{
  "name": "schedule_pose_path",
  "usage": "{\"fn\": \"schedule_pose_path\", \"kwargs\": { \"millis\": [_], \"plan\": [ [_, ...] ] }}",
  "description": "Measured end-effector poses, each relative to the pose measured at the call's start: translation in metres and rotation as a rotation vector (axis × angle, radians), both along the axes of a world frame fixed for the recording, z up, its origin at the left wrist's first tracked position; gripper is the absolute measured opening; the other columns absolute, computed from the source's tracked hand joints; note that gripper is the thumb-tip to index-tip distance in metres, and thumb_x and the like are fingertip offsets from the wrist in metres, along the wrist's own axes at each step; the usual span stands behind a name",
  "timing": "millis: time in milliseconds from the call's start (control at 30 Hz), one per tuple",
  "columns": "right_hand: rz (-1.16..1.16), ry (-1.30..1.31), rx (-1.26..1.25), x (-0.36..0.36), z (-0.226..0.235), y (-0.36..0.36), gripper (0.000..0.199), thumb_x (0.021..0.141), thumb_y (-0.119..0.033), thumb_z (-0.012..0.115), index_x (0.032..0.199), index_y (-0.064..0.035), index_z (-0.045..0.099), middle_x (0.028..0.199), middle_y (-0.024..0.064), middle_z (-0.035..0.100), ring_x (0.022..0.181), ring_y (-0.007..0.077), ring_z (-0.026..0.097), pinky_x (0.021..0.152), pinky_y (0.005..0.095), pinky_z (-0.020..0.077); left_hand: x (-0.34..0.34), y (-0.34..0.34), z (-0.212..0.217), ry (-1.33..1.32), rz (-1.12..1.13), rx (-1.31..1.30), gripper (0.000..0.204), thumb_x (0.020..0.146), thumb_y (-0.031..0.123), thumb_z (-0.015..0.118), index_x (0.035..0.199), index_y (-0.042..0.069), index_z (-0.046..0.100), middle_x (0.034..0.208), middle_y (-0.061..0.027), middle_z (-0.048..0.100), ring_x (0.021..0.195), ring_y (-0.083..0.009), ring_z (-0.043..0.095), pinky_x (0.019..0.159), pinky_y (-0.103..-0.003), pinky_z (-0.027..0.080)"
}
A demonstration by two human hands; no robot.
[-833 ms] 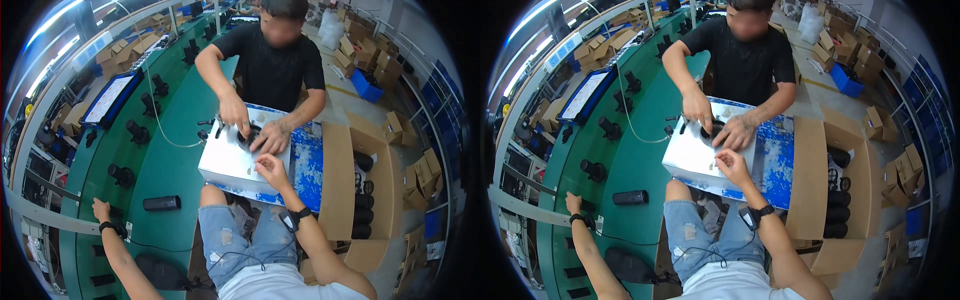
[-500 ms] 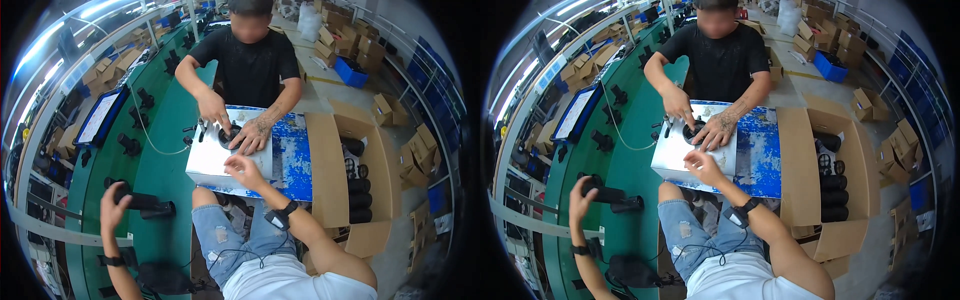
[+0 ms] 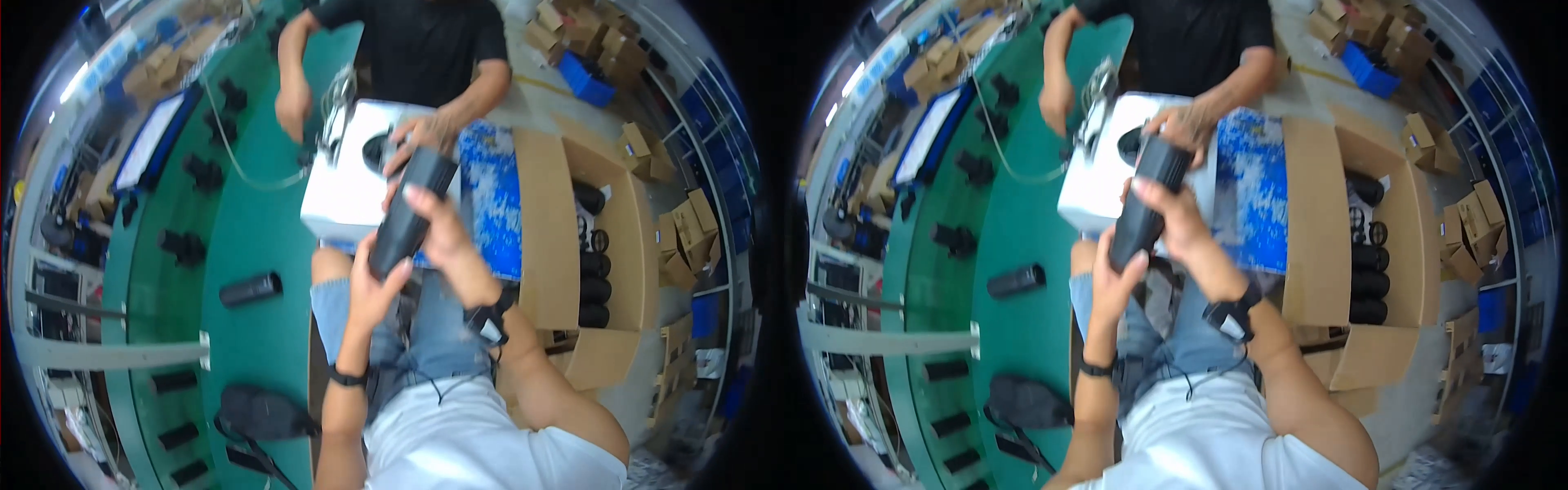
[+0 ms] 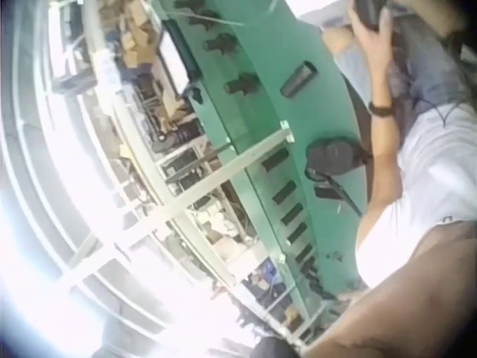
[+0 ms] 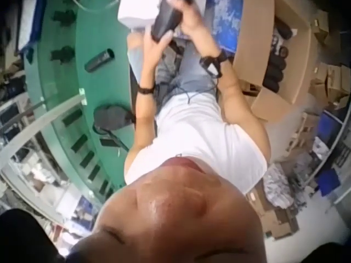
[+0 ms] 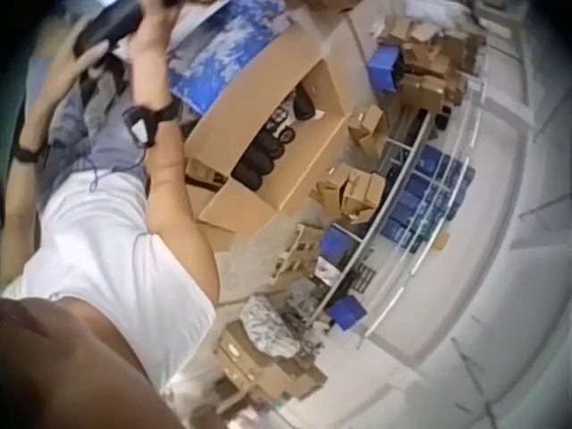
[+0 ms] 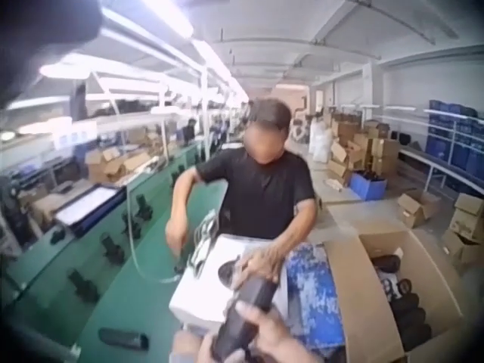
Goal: The person repeatedly picks up a black cylinder, places it into a machine to be pressed, and then sets the finished unit aside on the table.
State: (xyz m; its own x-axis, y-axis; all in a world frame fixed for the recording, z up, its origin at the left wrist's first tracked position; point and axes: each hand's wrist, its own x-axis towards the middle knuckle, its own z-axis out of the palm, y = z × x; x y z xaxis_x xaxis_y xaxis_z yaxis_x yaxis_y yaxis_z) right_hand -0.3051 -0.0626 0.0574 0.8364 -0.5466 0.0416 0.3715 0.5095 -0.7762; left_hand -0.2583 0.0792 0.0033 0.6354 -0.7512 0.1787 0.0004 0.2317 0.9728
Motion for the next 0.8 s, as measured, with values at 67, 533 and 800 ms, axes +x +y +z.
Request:
{"fn": "schedule_pose_path", "kwargs": {
  "millis": [67,533,800],
  "plan": [
    [0.032,-0.158,-0.138,0.0,0.014,-0.01,0.047,0.08,-0.033,0.07,0.113,-0.0073,0.049,0.101,0.0107,0.058,0.095,0.0226,0.059,0.087,0.0369,0.0491,0.005,-0.006,0.019,0.195,-0.128,-0.096,0.053,0.093,0.036,0.058,0.126,-0.004,0.046,0.102,-0.0118,0.062,0.082,-0.0201,0.064,0.073,-0.029,0.051],
    [0.014,-0.247,-0.229,0.011,-0.032,-0.038,0.059,0.081,-0.043,0.072,0.119,-0.0113,0.041,0.103,0.0057,0.047,0.098,0.0207,0.049,0.096,0.0387,0.0397,0.027,-0.028,-0.033,0.407,-0.098,-0.157,0.055,0.097,0.046,0.044,0.118,-0.004,0.048,0.088,-0.0133,0.064,0.073,-0.0166,0.062,0.068,-0.028,0.051],
    [0.077,-0.196,-0.172,0.017,-0.053,-0.047,0.059,0.078,-0.04,0.073,0.118,-0.0097,0.042,0.099,0.0064,0.049,0.097,0.022,0.05,0.095,0.0421,0.0414,0.048,-0.024,-0.078,0.563,-0.416,-0.207,0.058,0.096,0.046,0.049,0.126,-0.003,0.042,0.094,-0.0151,0.063,0.076,-0.0162,0.061,0.071,-0.027,0.05]
  ]
}}
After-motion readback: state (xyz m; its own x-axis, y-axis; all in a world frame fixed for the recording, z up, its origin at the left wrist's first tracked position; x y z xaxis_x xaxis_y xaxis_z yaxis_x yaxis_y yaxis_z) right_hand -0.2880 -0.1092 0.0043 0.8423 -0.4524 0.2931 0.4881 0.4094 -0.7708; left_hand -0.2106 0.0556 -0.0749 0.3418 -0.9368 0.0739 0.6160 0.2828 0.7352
